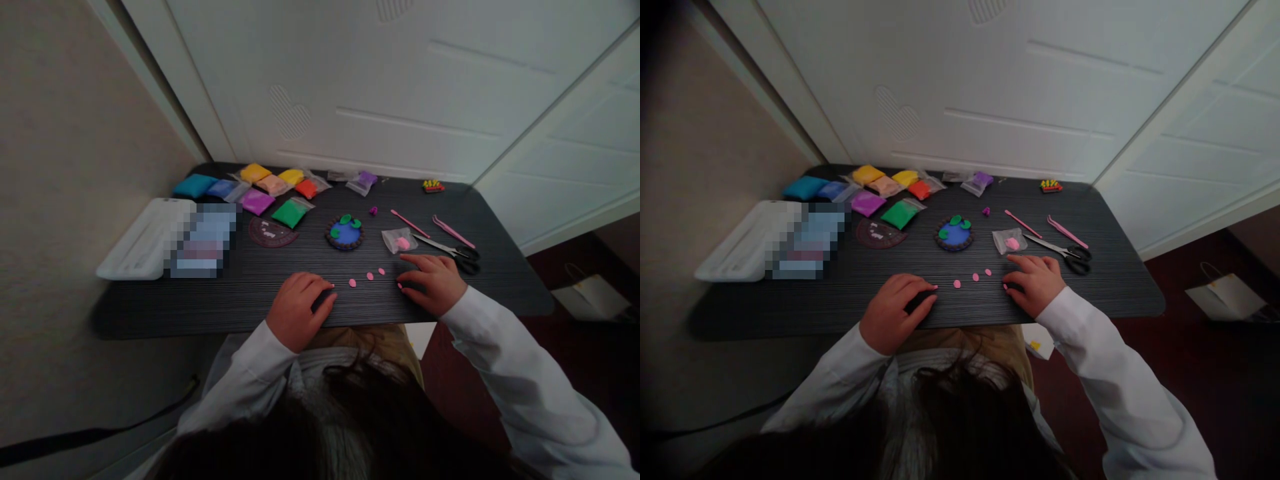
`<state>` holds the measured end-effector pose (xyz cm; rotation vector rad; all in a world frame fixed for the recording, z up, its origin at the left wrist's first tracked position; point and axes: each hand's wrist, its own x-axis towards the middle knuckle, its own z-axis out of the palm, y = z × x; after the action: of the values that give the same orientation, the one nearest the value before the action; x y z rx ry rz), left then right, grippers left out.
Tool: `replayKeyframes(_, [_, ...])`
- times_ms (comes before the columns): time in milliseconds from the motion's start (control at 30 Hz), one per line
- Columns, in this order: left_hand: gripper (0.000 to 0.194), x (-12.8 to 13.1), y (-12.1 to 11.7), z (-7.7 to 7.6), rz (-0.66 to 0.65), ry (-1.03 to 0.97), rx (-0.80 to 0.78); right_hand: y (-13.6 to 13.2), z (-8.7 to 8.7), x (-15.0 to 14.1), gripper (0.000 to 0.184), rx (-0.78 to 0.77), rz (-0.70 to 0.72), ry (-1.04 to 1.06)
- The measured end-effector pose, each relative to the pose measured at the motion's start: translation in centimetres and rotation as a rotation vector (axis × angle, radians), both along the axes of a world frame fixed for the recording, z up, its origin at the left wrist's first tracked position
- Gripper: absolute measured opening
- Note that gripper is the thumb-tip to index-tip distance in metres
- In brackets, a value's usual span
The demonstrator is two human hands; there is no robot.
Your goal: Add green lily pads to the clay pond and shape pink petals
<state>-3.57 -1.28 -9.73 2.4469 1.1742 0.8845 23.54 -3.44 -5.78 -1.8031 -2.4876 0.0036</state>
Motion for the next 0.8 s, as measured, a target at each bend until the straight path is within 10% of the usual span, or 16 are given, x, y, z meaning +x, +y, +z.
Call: replayKeyframes(800, [0.019,-0.2,-0.1,0.0,0.004,0.003,-0.019,0.4,0.1,-2.0,0.017,-0.045,0.095,0.077])
